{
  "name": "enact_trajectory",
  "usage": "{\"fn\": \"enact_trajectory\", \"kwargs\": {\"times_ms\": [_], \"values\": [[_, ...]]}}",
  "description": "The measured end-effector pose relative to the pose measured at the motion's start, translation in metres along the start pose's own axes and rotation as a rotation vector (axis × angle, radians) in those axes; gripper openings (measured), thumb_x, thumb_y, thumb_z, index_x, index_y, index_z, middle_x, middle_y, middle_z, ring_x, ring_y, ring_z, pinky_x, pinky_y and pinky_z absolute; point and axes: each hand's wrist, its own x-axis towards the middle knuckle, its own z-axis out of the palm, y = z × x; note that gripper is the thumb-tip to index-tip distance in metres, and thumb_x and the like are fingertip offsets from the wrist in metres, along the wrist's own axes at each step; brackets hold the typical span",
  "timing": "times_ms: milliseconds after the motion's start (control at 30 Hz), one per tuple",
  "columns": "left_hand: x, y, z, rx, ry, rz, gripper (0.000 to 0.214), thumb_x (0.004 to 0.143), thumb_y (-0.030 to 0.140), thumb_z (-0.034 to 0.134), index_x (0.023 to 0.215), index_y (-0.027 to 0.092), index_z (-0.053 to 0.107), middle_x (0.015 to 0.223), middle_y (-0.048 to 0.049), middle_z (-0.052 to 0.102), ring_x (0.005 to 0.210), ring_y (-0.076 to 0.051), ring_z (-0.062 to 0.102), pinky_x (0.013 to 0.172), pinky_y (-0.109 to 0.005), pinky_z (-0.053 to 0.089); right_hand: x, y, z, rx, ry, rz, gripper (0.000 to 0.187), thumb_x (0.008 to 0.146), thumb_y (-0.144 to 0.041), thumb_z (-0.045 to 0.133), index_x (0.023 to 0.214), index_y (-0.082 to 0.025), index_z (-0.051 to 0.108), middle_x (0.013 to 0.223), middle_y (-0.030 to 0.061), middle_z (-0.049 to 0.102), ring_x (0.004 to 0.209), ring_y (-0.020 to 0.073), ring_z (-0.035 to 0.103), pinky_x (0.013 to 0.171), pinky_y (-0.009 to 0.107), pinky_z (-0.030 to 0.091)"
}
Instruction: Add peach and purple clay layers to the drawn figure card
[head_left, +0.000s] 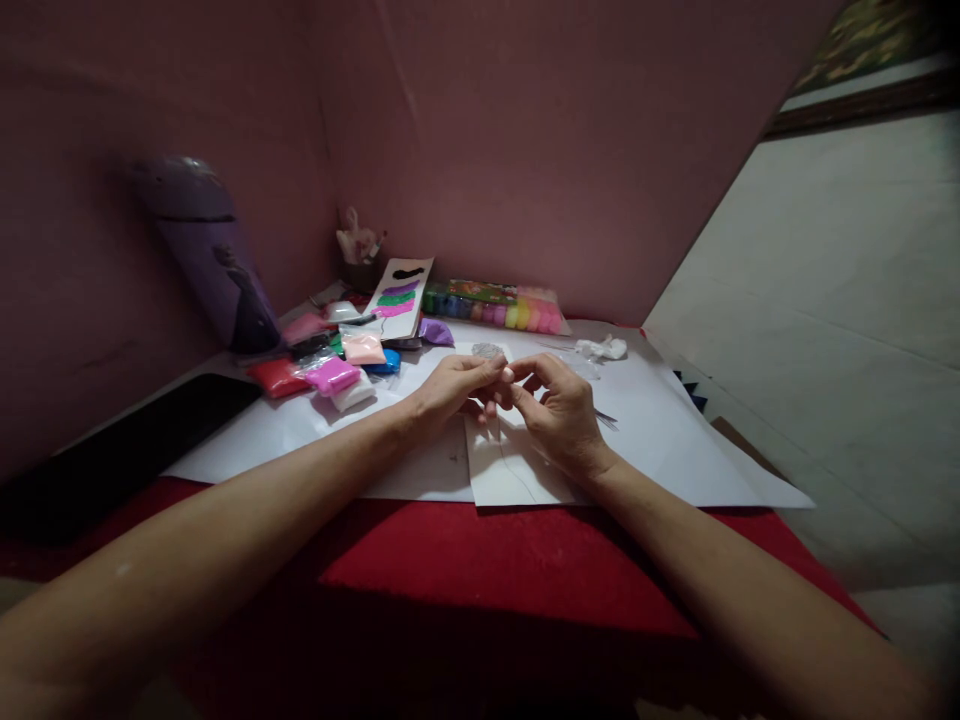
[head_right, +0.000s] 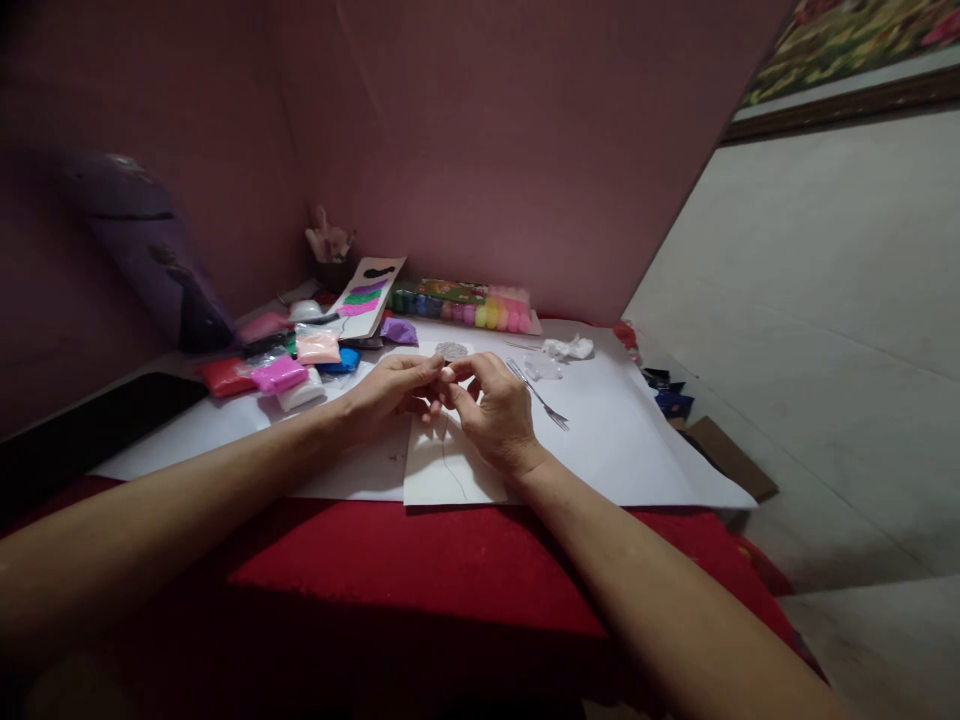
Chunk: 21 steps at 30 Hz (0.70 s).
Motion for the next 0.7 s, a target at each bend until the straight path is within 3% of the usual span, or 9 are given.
{"fn": "enact_trajectory", "kwargs": {"times_ms": [433, 567, 700], "values": [[-0.0008, 0.0011, 0.0005, 0.005, 0.017, -0.022, 0.035, 0.074, 0.044, 0.075, 0.075, 0.011, 0.064, 0.067, -0.0035, 0.064, 0.053, -0.009, 0.055, 0.052, -0.022, 0.042, -0.0003, 0.0001, 0.0001, 0.018, -0.001, 0.007, 0.008, 0.082, -0.021, 0.065, 0.090, -0.021, 0.063, 0.084, 0.0014, 0.066, 0.064, 0.0136, 0.059, 0.062, 0.029, 0.046], [-0.0008, 0.0004, 0.0005, 0.018, 0.013, -0.020, 0.043, 0.077, 0.052, 0.070, 0.079, 0.010, 0.066, 0.068, -0.0051, 0.064, 0.053, -0.009, 0.055, 0.052, -0.022, 0.043, 0.0004, -0.0006, -0.0007, 0.034, -0.003, 0.009, 0.005, 0.085, -0.025, 0.065, 0.089, -0.022, 0.063, 0.086, 0.0017, 0.066, 0.066, 0.0143, 0.060, 0.064, 0.029, 0.047], [0.0013, -0.0006, -0.0008, 0.070, 0.169, 0.035, 0.039, 0.079, 0.050, 0.068, 0.081, 0.011, 0.063, 0.068, -0.0048, 0.066, 0.049, -0.009, 0.053, 0.048, -0.022, 0.042, 0.0029, 0.0028, -0.0021, 0.032, 0.051, 0.024, 0.018, 0.094, -0.035, 0.055, 0.088, -0.021, 0.064, 0.082, 0.0035, 0.065, 0.069, 0.0159, 0.059, 0.066, 0.031, 0.047]]}}
